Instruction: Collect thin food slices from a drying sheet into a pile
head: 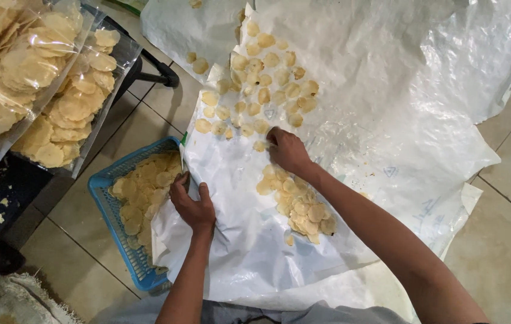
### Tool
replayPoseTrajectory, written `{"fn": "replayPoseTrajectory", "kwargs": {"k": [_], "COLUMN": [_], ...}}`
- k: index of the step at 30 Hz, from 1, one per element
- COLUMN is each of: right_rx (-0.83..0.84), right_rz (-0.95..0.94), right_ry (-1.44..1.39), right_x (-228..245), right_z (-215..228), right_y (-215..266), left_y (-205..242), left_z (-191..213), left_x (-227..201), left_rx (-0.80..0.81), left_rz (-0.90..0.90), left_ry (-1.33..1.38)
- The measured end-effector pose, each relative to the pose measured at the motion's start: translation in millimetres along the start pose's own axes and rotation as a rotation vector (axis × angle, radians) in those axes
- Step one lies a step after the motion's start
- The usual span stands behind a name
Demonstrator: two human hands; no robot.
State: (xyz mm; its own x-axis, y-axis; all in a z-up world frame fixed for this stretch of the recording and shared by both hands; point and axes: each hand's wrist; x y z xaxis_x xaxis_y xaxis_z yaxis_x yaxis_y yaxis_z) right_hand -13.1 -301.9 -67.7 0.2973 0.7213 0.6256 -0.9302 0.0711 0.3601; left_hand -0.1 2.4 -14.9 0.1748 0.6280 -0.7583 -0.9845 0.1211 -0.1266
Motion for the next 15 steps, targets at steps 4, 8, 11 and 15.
{"fn": "replayPoseTrajectory", "kwargs": {"k": [4, 8, 11, 15], "right_rx": [0.195, -0.062, -0.169, -0.186], "right_rz": [0.13, 0.132, 0.009, -0.037], "right_ry": [-0.112, 0.072, 0.148, 0.333], "right_x": [17, 29, 30, 19], "right_z": [17, 28, 23, 7], "right_y": [14, 7, -11, -39], "left_y": [-1, 1, 0, -1], "left_z": [1, -2, 3, 1], "left_x": [1, 9, -4, -5], "left_rx": [0.003, -0.005, -0.016, -0.027], "left_rz": [-0.004, -0.03, -0.033, -0.041], "left_ry": [0.023, -0.013, -0.015, -0.031]}}
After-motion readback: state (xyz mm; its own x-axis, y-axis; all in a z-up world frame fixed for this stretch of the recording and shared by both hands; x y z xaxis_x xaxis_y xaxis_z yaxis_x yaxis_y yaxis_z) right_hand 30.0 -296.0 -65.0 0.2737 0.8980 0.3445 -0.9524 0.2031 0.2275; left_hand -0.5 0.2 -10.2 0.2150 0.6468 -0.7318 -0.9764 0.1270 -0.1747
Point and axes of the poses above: each hand's wrist, its own y-axis away from the middle knuckle, its own z-axis out of the back of the hand, x = y × z, and after that the axes turned 10 degrees about x, right-handed
